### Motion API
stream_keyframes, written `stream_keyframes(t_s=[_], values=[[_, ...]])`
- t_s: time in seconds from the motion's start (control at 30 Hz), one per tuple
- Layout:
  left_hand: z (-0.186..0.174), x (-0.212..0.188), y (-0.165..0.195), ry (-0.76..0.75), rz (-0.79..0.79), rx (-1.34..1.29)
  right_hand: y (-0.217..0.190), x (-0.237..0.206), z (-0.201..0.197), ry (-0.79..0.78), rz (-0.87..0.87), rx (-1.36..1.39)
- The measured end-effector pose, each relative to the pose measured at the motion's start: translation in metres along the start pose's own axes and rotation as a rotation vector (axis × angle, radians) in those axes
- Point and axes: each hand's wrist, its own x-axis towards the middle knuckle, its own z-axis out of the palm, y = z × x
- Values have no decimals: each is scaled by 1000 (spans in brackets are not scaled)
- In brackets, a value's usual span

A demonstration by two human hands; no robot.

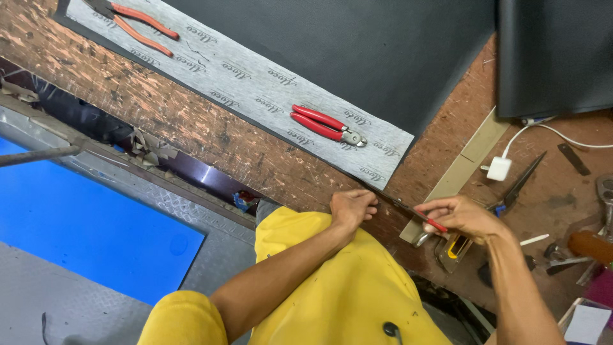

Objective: The person cuts a long strip from a large sheet of black vinyl fabric with scissors, following a marked line. They hold the fabric flat, use pliers as a weight, mark the material with chalk, and trim along the edge, repositioning the fabric as they cut.

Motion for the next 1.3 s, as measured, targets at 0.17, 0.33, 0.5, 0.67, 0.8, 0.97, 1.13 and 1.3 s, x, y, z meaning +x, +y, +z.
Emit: stream_keyframes(t_s=[0.17,0.33,0.5,0.67,0.8,0.97,1.13,1.3], values=[[-1,2,-6,0,23,8,-11,1,6,0,-8,-17],[0,4,-12,-13,17,18,-18,-2,9,-65,-34,39],[-2,2,-12,-19,14,43,-28,5,18,-18,-9,8],[-5,-5,-9,-32,34,90,-31,13,19,-75,-62,-2],[-8,-8,-6,-44,3,86,-35,16,19,-102,-62,29],[-11,-10,-5,-61,-9,127,-48,22,29,-89,-38,36],[-12,-10,-9,-62,-20,137,-58,20,36,-124,-74,38],[-12,-5,-16,-68,-23,138,-66,24,45,-116,-75,28]])
